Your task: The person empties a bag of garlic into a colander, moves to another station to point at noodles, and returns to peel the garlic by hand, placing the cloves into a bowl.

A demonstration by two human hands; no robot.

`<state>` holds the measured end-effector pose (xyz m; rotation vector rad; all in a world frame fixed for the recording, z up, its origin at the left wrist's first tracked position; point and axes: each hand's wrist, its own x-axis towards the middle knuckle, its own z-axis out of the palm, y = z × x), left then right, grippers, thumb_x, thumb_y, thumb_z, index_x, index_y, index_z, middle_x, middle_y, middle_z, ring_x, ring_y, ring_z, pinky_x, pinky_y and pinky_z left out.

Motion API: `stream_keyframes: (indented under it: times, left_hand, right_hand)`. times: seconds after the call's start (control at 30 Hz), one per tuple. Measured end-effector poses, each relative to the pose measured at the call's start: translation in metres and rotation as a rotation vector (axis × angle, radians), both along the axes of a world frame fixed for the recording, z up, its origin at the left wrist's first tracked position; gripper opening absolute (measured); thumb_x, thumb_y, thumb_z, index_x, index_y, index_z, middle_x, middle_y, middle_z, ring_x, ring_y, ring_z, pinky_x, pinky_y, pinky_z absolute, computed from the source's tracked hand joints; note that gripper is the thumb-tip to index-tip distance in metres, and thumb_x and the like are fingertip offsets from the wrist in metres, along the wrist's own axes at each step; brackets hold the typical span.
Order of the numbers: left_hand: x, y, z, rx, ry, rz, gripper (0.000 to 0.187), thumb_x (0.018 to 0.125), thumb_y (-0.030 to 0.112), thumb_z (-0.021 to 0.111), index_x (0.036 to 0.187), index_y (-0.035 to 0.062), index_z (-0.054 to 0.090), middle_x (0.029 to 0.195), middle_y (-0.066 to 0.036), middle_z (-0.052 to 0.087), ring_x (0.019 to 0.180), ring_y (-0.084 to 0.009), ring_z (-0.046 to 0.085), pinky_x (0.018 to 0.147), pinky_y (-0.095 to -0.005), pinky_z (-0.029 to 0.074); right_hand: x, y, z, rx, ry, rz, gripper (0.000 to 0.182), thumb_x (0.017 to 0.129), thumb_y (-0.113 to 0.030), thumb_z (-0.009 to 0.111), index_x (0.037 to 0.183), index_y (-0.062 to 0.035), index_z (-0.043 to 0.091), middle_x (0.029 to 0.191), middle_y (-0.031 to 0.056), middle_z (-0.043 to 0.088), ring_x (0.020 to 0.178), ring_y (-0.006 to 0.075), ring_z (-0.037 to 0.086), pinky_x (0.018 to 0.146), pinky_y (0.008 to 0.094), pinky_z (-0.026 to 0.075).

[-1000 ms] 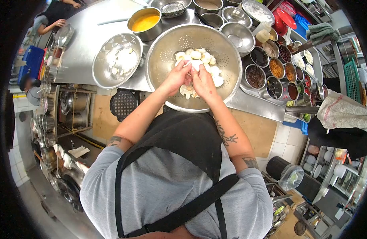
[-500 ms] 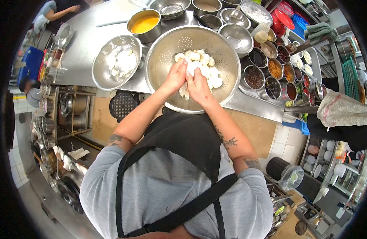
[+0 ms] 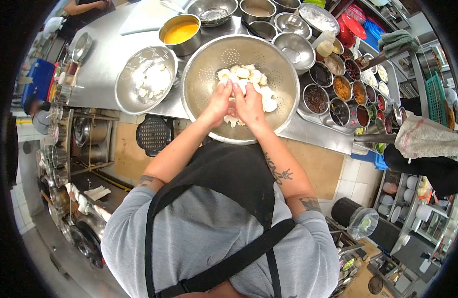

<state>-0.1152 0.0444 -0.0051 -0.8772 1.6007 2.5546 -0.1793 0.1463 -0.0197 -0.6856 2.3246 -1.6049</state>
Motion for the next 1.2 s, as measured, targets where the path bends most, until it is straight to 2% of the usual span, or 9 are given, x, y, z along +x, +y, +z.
stream_keyframes:
  times: [0.13,0.23,0.33,0.53,0.63,0.73,0.93,0.97,1.2]
  left_hand:
    - [-0.012,0.014,-0.036,-0.229,0.239,0.168,0.029,0.106,0.035,0.039,0.111,0.0090,0.051,0.098,-0.005,0.057,0.081,-0.0100,0.056,0.064,-0.0281,0.048]
    - [-0.013,0.017,-0.023,0.003,0.259,0.179,0.026,0.105,0.033,0.044,0.115,0.0099,0.052,0.099,-0.004,0.058,0.082,-0.0095,0.055,0.067,-0.0273,0.047]
    - [-0.005,0.004,-0.007,0.215,0.174,-0.007,0.026,0.105,0.030,0.044,0.123,0.0112,0.051,0.108,-0.003,0.059,0.092,-0.0108,0.058,0.074,-0.0287,0.050]
    - [0.006,-0.022,-0.001,0.508,0.180,-0.058,0.028,0.104,0.021,0.044,0.128,0.0066,0.046,0.122,-0.007,0.056,0.108,-0.0188,0.058,0.076,-0.0318,0.051]
    - [0.008,-0.029,-0.017,0.461,0.091,-0.023,0.028,0.104,0.018,0.040,0.129,0.0085,0.047,0.122,-0.006,0.058,0.104,-0.0201,0.061,0.084,-0.0355,0.051]
    - [0.008,-0.033,-0.030,0.396,0.138,-0.041,0.026,0.103,0.017,0.042,0.126,0.0072,0.049,0.116,-0.007,0.061,0.096,-0.0184,0.061,0.077,-0.0331,0.051]
    - [-0.002,-0.021,-0.033,0.050,0.071,0.026,0.021,0.102,0.017,0.046,0.117,0.0065,0.056,0.108,-0.005,0.064,0.093,-0.0134,0.061,0.065,-0.0265,0.048]
    - [-0.003,-0.020,-0.034,0.048,0.060,0.037,0.022,0.102,0.018,0.047,0.118,0.0063,0.056,0.108,-0.005,0.064,0.095,-0.0136,0.062,0.067,-0.0280,0.050]
    - [-0.002,-0.017,-0.006,0.252,0.113,0.008,0.039,0.105,0.034,0.041,0.129,0.0055,0.049,0.121,-0.010,0.060,0.110,-0.0212,0.061,0.091,-0.0395,0.053]
  right_hand:
    - [0.006,-0.002,-0.006,0.050,0.279,-0.031,0.032,0.099,-0.028,0.051,0.086,-0.0003,0.060,0.067,0.0234,0.063,0.064,0.0388,0.067,0.058,0.0478,0.049]
    - [0.001,-0.003,0.003,0.062,0.279,-0.025,0.028,0.099,-0.023,0.049,0.086,-0.0009,0.061,0.067,0.0223,0.063,0.064,0.0373,0.067,0.058,0.0480,0.050]
    - [0.004,-0.003,0.015,-0.018,0.103,-0.074,0.030,0.100,-0.020,0.050,0.080,0.0006,0.059,0.061,0.0185,0.059,0.053,0.0281,0.059,0.054,0.0399,0.046]
    - [-0.005,0.002,-0.002,-0.038,0.067,-0.053,0.022,0.096,-0.015,0.055,0.090,0.0030,0.066,0.070,0.0158,0.067,0.060,0.0227,0.063,0.059,0.0348,0.050]
    - [-0.010,0.005,-0.006,-0.079,0.017,-0.109,0.017,0.094,-0.012,0.059,0.093,0.0025,0.069,0.074,0.0114,0.068,0.063,0.0157,0.060,0.062,0.0305,0.049]
    - [-0.020,0.007,-0.019,-0.095,0.017,-0.074,0.017,0.093,-0.009,0.061,0.104,0.0002,0.069,0.077,0.0079,0.068,0.067,0.0138,0.060,0.063,0.0295,0.049]
    - [0.006,0.005,-0.004,-0.059,0.021,0.011,0.020,0.095,-0.016,0.060,0.107,0.0008,0.059,0.072,0.0081,0.063,0.062,0.0146,0.057,0.060,0.0305,0.049]
    - [0.012,0.004,-0.001,-0.140,-0.042,0.044,0.022,0.096,-0.021,0.062,0.097,0.0005,0.055,0.069,0.0089,0.060,0.059,0.0154,0.055,0.057,0.0314,0.047]
    - [0.014,0.006,0.005,0.076,0.101,0.089,0.038,0.094,-0.037,0.062,0.093,0.0001,0.054,0.063,0.0114,0.055,0.058,0.0255,0.058,0.058,0.0383,0.047]
